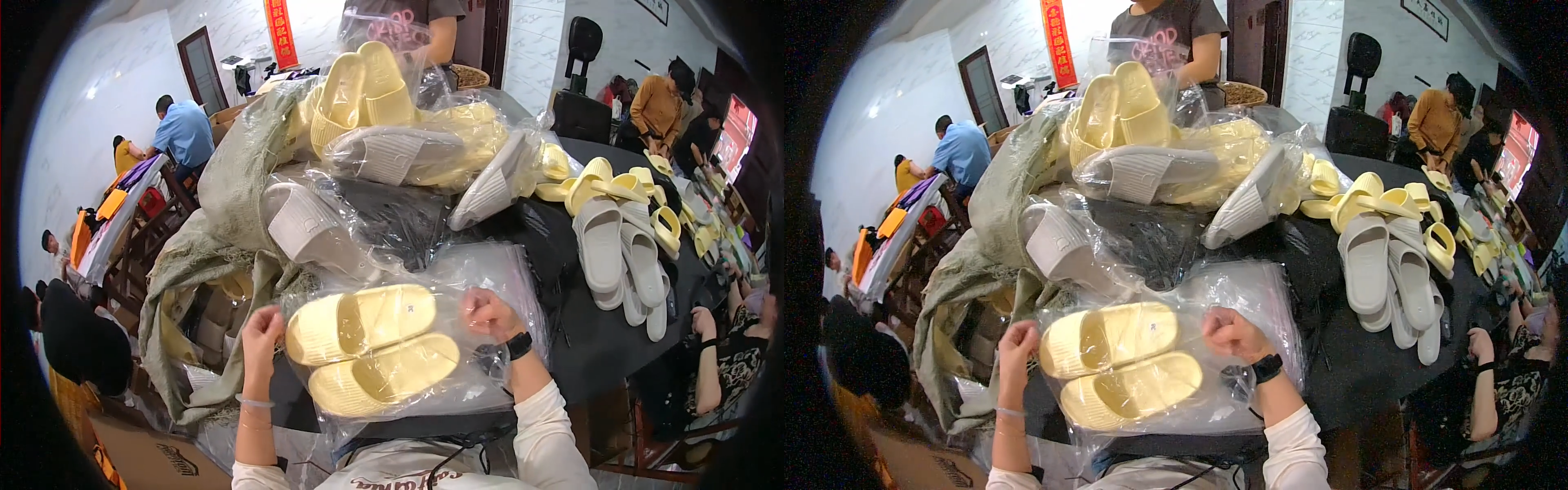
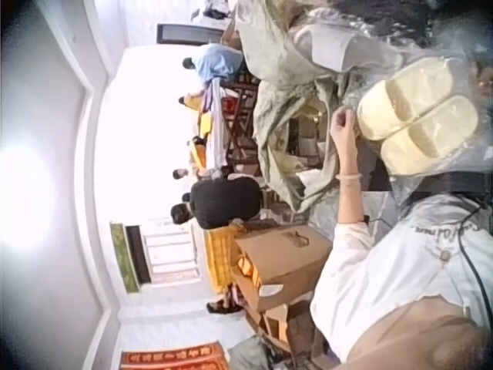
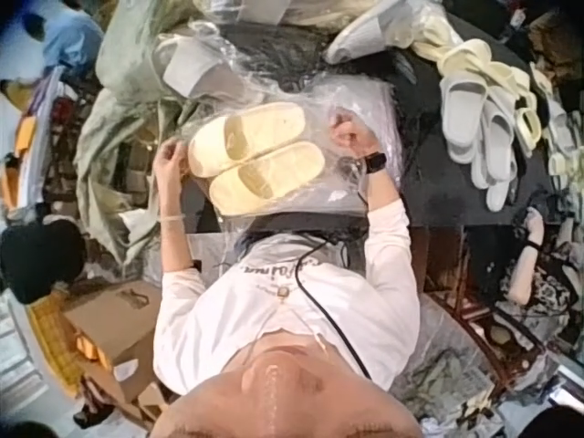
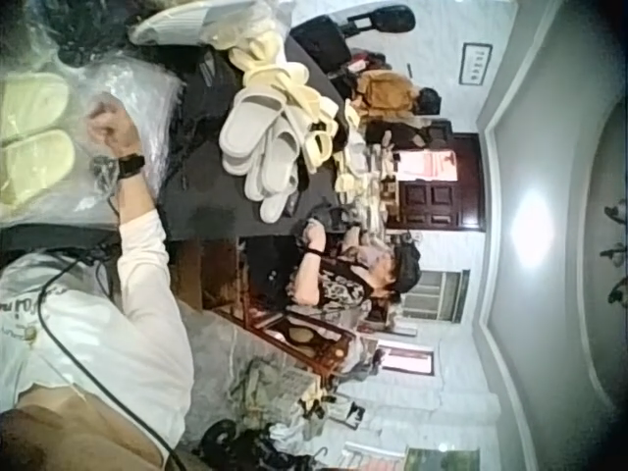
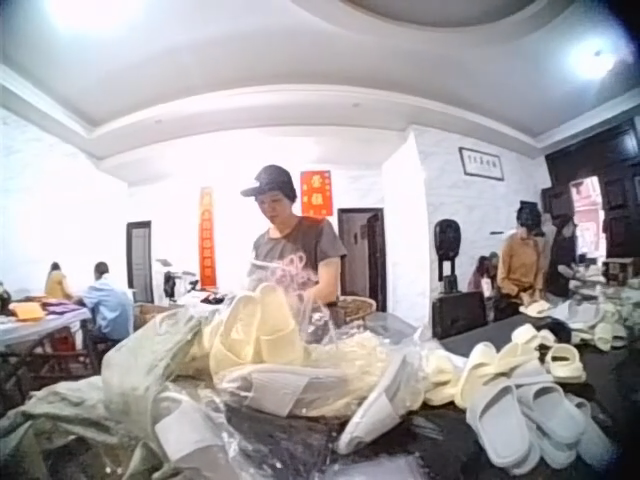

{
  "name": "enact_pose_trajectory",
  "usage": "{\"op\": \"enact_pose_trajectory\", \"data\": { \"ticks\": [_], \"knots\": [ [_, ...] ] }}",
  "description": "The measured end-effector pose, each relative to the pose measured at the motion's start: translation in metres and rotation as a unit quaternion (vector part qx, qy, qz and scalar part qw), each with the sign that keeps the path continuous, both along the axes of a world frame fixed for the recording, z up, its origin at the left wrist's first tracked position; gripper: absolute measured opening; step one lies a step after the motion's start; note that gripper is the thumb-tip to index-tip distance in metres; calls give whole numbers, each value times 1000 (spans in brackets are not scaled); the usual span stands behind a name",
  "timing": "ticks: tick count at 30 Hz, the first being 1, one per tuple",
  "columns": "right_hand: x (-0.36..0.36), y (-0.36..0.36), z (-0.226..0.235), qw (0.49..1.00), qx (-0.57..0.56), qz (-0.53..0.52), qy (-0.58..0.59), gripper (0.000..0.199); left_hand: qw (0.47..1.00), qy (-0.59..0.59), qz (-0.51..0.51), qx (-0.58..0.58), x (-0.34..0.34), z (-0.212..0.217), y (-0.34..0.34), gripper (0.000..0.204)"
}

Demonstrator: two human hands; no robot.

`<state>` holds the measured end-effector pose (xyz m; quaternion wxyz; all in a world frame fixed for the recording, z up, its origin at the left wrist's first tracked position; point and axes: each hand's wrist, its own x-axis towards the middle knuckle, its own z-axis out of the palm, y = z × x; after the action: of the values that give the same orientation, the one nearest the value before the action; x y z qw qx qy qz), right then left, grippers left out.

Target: Packing various colored slippers into clear plastic bags and then into larger sacks.

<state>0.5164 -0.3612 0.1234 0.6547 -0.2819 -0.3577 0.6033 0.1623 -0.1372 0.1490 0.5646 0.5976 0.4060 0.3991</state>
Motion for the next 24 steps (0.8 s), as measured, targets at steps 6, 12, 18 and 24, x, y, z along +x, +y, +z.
{"op": "enact_pose_trajectory", "data": {
  "ticks": [6,12,18,24],
  "knots": [
    [37,-35,31,967,215,103,85,26,985,51,-6,164,68,50,12,18],
    [65,-47,18,924,307,-104,202,43,985,108,-47,128,119,-19,19,16],
    [64,-78,37,978,77,-190,-35,37,944,210,25,252,125,-54,25,17],
    [23,-98,96,875,-243,-148,-393,29,914,185,-71,355,87,-8,-23,31]
  ]
}}
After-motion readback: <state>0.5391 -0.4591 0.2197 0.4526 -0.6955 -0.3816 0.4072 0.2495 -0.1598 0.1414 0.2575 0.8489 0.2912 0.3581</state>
